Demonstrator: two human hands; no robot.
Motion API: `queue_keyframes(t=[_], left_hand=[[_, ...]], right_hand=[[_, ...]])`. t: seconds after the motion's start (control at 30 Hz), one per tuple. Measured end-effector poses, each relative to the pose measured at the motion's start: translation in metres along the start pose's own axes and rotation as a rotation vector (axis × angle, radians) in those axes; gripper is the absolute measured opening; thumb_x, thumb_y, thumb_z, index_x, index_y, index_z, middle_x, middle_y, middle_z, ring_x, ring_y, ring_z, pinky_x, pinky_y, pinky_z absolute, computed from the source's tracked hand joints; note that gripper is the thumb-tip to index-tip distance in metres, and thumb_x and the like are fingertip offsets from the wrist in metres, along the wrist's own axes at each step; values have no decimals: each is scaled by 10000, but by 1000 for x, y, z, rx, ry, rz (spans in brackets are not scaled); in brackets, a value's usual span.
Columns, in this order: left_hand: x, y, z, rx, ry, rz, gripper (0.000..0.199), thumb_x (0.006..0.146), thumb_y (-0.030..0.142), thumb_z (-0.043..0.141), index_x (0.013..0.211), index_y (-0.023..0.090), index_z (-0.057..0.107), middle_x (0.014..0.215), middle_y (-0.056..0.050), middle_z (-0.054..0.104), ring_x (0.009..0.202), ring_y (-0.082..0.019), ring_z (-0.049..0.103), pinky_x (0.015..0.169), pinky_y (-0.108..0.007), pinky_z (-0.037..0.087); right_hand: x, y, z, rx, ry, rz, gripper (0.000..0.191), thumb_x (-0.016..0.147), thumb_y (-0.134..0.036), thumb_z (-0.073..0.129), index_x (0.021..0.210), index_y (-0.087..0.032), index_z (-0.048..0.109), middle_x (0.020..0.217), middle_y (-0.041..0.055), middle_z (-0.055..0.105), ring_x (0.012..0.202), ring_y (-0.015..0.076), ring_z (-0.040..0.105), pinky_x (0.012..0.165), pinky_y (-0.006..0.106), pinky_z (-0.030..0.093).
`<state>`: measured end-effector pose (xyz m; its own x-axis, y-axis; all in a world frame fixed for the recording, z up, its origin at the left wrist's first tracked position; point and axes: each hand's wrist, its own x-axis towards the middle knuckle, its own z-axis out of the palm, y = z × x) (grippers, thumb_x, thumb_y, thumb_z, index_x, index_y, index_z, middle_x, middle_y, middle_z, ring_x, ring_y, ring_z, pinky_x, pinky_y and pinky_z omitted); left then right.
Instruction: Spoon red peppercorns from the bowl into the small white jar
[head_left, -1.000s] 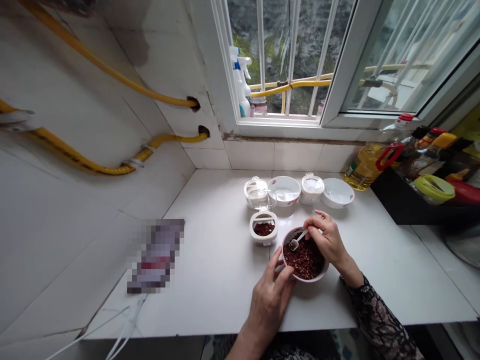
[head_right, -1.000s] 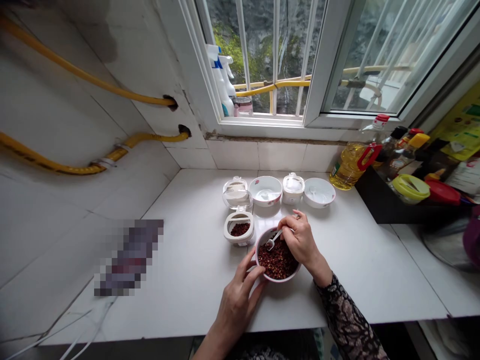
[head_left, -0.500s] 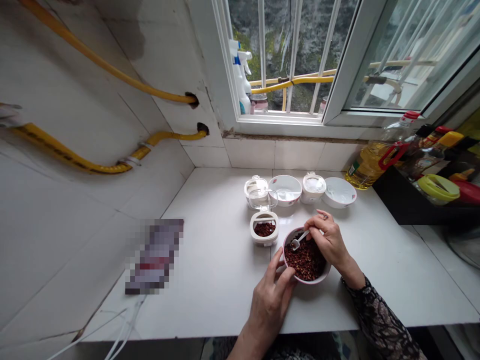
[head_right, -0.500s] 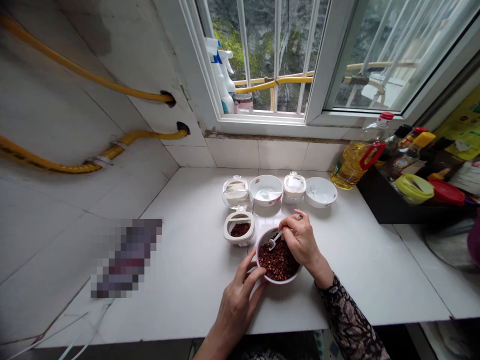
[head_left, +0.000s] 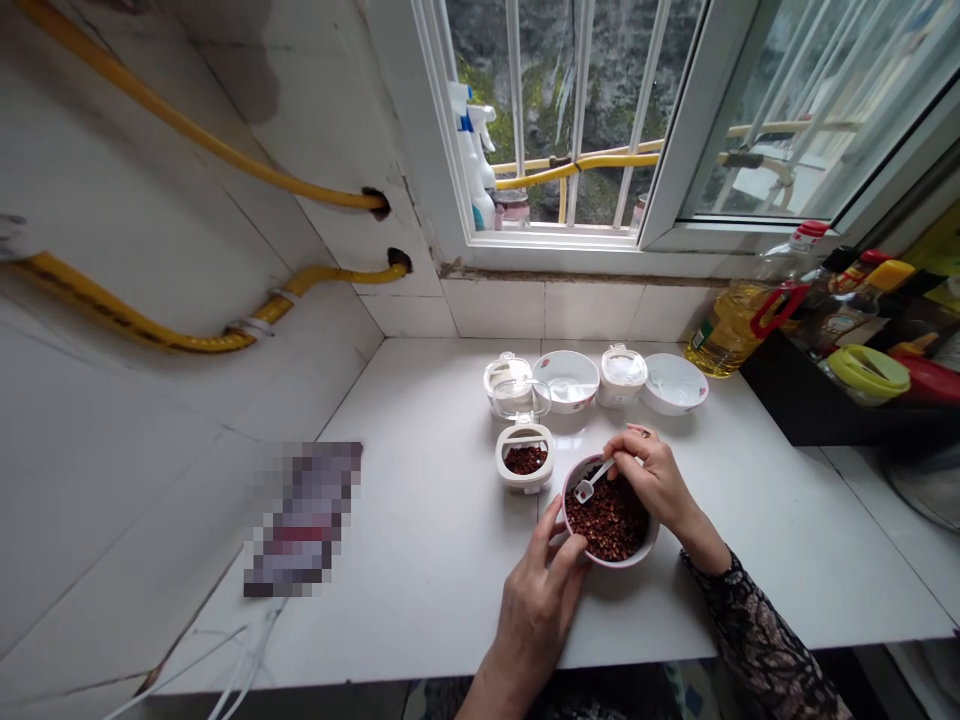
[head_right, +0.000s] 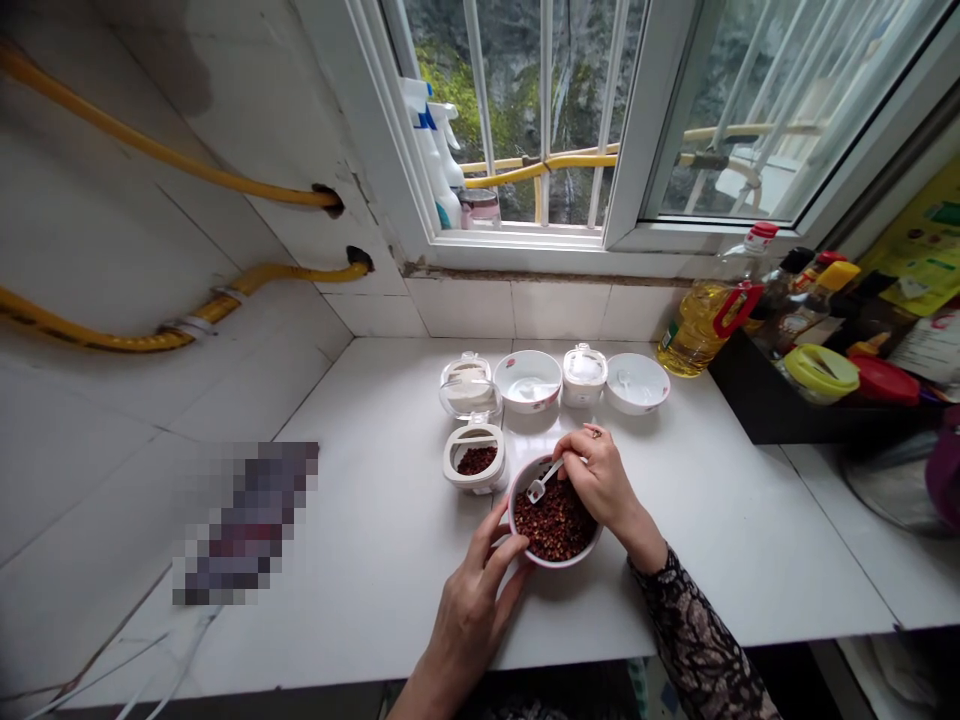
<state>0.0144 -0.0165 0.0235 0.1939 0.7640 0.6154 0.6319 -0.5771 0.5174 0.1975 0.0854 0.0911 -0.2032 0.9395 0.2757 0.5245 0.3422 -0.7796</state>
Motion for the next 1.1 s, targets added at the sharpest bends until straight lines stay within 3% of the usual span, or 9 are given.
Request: queue_keyframes(t=[0.1,0.37,0.53,0.67,1.1], left_hand=[[-1,-1,0,2,-5,2,203,985,166,478,1155,200,583,1394,-195,534,1019,-212,711,791,-286,611],[-2,-2,2,10,-11,10,218,999,162,454,1187,198,559,1395,-209,513,1030,-197,703,799,-273,604],[-2,-1,2,17,-5,5,206,1003,171,450,1172,201,565,1394,-200,516,1027,-194,704,805,-269,602],[-2,-1,2,15,-8,-4,199,1004,184,456,1166,204,569,1402,-196,517,1029,-194,704,804,-267,602],[-2,-1,4,7,13,10,183,1006,171,454,1133,185,584,1395,-212,512,1045,-202,696,805,-261,598]], right_hand=[[0,1,2,-19,-56,-56,212,812,-136,455,740,-243,623,575,-33,672,749,207,650,1073,468,335],[1,0,0,49,-116,-18,204,811,-165,459,708,-241,619,581,-27,686,768,211,654,1057,453,344],[1,-2,-1,242,-127,176,164,774,-228,488,702,-214,634,544,-18,665,615,186,632,786,342,495],[2,2,0,430,-142,321,135,714,-284,525,707,-205,635,525,-16,658,545,174,608,642,292,476],[9,-2,-10,542,48,337,138,698,-309,601,687,-195,677,536,2,674,597,186,624,798,357,484]])
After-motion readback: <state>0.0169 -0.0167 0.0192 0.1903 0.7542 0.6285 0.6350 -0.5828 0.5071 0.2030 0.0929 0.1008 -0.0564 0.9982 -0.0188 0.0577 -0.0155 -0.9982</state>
